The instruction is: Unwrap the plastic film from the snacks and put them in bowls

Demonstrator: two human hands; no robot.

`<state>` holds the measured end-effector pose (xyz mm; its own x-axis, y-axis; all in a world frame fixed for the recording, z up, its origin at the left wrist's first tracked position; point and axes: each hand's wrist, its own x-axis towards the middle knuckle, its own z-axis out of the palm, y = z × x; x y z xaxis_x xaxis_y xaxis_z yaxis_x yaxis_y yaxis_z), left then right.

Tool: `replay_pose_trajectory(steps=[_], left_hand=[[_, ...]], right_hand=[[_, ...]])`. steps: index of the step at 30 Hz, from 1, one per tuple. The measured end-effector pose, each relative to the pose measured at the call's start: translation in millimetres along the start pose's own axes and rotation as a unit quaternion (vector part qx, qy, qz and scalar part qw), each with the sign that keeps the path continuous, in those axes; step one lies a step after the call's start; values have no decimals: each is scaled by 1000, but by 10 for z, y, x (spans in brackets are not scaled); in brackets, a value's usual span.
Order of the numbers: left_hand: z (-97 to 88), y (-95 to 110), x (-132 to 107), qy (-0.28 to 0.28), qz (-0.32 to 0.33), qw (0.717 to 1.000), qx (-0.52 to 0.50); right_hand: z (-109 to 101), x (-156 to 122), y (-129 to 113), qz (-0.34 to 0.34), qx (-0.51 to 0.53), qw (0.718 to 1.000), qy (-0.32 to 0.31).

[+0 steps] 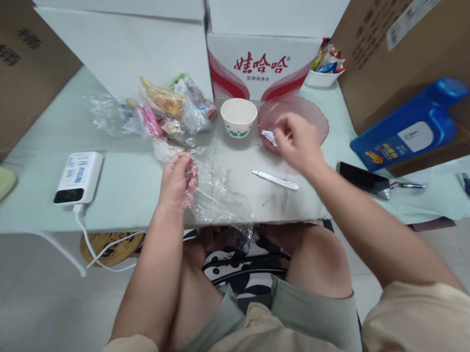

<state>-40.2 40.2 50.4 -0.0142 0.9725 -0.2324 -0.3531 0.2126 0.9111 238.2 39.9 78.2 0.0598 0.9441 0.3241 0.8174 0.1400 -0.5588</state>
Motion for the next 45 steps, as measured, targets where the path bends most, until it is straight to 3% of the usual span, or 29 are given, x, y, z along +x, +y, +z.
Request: replay_pose_trajectory(steps=[4,5,9,14,21,28,34,37,41,43,45], left_hand=[[-42,27,-45,-23,-19,999,36],[-57,27,-62,-37,-26,998,47],[-133,-18,-122,-59,-52,988,132],[-243,-91,-108,29,-31,958,285],[-343,-95,-61,79,-41,953,289],[-419,-121,-62,91,-28,951,294],[-347,-92,-72,138,-8,959,246],[-339,-94,-74,141,-29,944,296],[-438,-85,-103,80,-78,916,386],[-509,-55,-142,63,-53,905,418],[-548,-10,-203,102,25,888,448]], right_hand=[[294,-840,-227,-133,123,970,-160],[398,-943,-241,-141,125,969,-163],[777,-891,-240,-172,66,971,-155],[931,-734,-318,-193,-60,948,-247],[761,-1009,-284,-133,-103,969,-181],[891,-1161,-221,-140,-117,972,-145],[825,-1120,-105,-97,-166,979,-69],[769,-1104,-43,-97,-178,978,-49],[717,-1119,-7,-75,-176,981,-27],[705,-1129,11,-72,-169,983,-25],[693,-1133,36,-88,-155,984,-22]])
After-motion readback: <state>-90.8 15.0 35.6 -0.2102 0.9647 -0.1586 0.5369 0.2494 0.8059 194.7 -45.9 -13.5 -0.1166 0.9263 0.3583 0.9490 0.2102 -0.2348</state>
